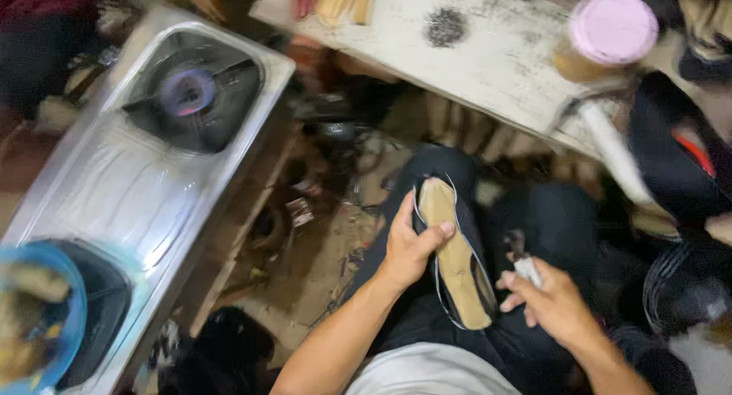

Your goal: The person sits on the floor and pulls a black fabric shoe upper over a wooden last, hammering and pressing the edges to shape it. They use pliers to grip and tuck the upper, and work the shoe over the insole, finishing one shoe and setting it aside.

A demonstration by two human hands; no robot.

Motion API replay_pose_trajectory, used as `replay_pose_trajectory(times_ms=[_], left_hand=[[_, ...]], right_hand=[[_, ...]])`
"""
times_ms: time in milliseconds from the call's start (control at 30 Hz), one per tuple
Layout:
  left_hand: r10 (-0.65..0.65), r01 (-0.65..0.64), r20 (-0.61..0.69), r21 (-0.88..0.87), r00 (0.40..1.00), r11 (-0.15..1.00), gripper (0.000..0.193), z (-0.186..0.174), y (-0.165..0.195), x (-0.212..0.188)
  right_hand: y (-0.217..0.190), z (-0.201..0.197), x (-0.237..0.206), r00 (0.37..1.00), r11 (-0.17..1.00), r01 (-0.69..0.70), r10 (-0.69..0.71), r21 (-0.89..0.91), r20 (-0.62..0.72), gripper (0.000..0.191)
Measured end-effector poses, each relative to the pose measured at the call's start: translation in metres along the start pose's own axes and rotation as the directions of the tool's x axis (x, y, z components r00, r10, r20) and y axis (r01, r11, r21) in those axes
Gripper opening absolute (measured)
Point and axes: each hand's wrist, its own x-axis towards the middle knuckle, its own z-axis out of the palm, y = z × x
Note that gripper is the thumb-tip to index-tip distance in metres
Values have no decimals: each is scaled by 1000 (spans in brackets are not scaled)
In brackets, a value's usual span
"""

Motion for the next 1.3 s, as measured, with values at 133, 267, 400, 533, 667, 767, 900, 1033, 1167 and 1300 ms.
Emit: replay_pose_trajectory(times_ms=[133, 267, 400, 533, 667, 767, 900, 1033, 1167, 1300], left_hand=[[24, -63, 302, 122, 953, 991, 81, 52, -14, -29], [-170, 40, 385, 324, 907, 945, 70, 88, -8, -47], [-44, -139, 439, 376, 897, 916, 53, 117, -6, -60], [0, -191, 459, 371, 889, 909, 48, 131, -7, -71], [22, -243, 476, 409, 879, 880, 47, 138, -3, -82], [75, -314, 492, 423, 867, 850, 49, 142, -1, -87], [48, -302, 488, 456, 871, 837, 50, 145, -1, -93], [161, -389, 528, 356, 834, 850, 51, 141, -3, -94], [96, -329, 498, 405, 862, 853, 53, 133, -3, -83], [11, -249, 448, 478, 894, 842, 54, 126, -3, -68]], right_hand=[[51, -40, -51, 991, 954, 130, -129, 270, -21, 41], [61, -60, -96, 960, 951, 269, -278, 154, 40, 37], [48, -81, -120, 927, 941, 307, -330, 146, 177, 40], [36, -101, -117, 932, 975, 208, -223, 82, 286, 35], [36, -119, -116, 867, 965, 220, -261, 143, 424, 23], [34, -131, -120, 832, 977, 172, -211, 122, 513, 25], [22, -142, -126, 877, 999, 5, 17, -44, 481, 25], [7, -137, -132, 884, 992, -53, 98, -111, 456, 20], [1, -107, -138, 979, 978, -58, 94, -199, 180, 34], [4, -71, -133, 980, 971, 177, -189, -159, -60, 28]])
